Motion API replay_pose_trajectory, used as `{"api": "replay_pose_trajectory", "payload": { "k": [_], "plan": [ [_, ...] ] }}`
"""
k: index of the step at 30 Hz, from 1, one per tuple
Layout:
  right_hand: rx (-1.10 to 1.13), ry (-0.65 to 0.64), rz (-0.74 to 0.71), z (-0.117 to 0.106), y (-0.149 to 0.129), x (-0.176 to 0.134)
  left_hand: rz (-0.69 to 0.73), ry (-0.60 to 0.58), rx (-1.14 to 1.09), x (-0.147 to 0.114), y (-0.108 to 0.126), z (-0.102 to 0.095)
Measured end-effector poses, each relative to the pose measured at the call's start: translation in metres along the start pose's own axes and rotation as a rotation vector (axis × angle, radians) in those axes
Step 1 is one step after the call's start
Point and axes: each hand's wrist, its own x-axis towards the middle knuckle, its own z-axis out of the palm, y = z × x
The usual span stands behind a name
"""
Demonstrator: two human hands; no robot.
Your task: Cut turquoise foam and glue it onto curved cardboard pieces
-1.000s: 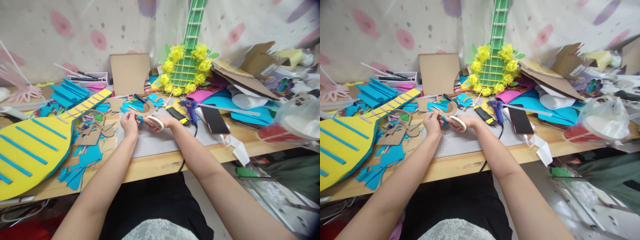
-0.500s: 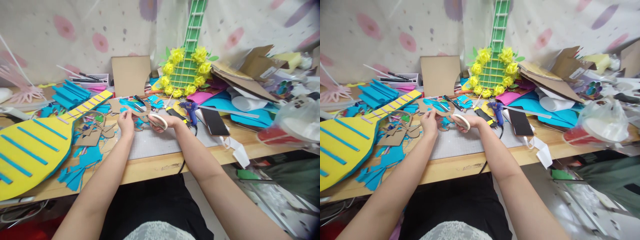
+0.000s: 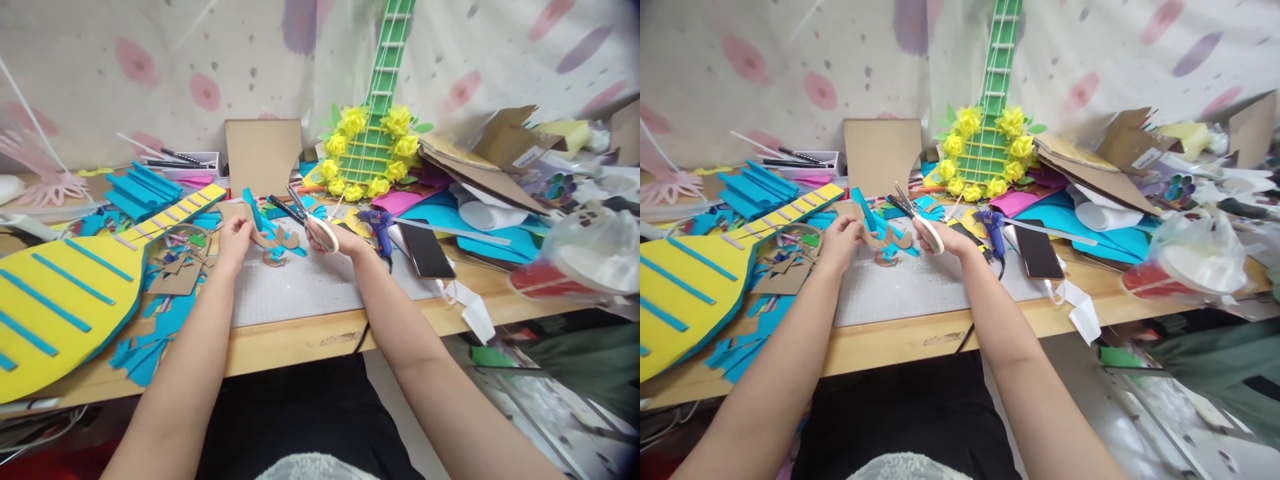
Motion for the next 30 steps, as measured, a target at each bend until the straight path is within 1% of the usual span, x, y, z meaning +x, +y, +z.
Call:
{"api": "replay_pose_trajectory", "payload": {
  "k": [2,5,8,10,13,16,19,21,24,27,30],
  "plan": [
    [-0.096,0.003,-0.069,0.002,-0.002,0.001,-0.01,-0.041,0.016,0.0,0.0,-0.003],
    [-0.269,-0.008,-0.098,0.004,-0.003,0.001,-0.051,-0.075,0.021,0.002,-0.001,-0.005],
    [-0.415,-0.016,-0.043,0.003,-0.003,0.003,-0.13,-0.041,0.013,0.003,-0.003,-0.004],
    [-0.464,-0.035,0.014,0.003,-0.004,0.004,-0.143,-0.035,-0.002,0.003,-0.005,-0.002],
    [-0.464,-0.085,0.077,0.004,-0.011,0.003,-0.062,-0.056,-0.011,0.001,-0.006,0.0],
    [-0.462,-0.182,0.11,0.006,-0.023,0.0,0.021,0.005,0.053,-0.001,-0.004,0.002],
    [-0.473,-0.262,0.104,0.008,-0.033,-0.003,0.071,0.053,0.135,-0.004,-0.003,0.003],
    [-0.469,-0.279,0.117,0.009,-0.035,-0.002,0.104,0.055,0.151,-0.006,-0.004,0.004],
    [-0.41,-0.262,0.155,0.013,-0.031,0.003,0.122,0.081,0.136,-0.008,-0.008,0.008],
    [-0.317,-0.239,0.174,0.018,-0.025,0.006,0.113,0.107,0.105,-0.01,-0.012,0.014],
    [-0.263,-0.282,0.138,0.019,-0.022,0.007,0.081,0.144,0.054,-0.013,-0.014,0.019]
  ]
}}
